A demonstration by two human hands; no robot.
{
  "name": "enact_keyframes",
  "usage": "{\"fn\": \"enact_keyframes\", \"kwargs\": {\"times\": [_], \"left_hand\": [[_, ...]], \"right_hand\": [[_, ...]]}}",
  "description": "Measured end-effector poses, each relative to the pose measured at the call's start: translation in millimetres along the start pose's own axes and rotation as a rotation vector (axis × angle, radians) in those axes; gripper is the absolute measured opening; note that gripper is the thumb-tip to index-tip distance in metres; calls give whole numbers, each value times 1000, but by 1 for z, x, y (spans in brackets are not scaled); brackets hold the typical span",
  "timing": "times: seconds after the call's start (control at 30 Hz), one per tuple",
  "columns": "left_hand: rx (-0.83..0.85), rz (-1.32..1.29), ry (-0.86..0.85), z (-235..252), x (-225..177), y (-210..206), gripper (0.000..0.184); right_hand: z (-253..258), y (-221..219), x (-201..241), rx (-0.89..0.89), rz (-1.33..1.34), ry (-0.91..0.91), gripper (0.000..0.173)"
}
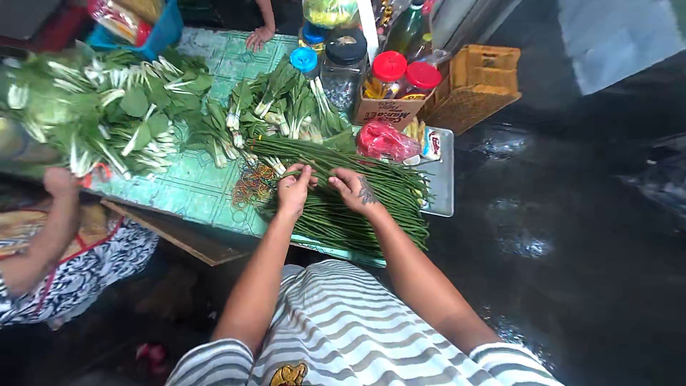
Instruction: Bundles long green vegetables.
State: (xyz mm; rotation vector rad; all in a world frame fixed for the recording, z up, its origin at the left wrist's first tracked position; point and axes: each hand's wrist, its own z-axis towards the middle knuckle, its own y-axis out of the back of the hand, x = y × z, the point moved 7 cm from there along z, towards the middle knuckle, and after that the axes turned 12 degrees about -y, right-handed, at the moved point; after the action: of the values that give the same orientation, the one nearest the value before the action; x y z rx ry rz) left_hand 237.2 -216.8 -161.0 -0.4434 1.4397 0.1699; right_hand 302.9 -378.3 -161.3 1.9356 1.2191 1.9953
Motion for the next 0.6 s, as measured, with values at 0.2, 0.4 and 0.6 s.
{"fn": "enact_keyframes", "kwargs": {"times": [0.2,0.4,0.6], "left_hand": [[-73,58,-114,-11,-20,-5,26],[-172,142,-155,-18,-27,-12,33],[-110,104,-136,-14,-26,-25,31]], "right_hand": [[1,-3,-3,52,52,69,28],[0,-4,7,82,114,119,28],[1,1,13,88,171,157,28]]}}
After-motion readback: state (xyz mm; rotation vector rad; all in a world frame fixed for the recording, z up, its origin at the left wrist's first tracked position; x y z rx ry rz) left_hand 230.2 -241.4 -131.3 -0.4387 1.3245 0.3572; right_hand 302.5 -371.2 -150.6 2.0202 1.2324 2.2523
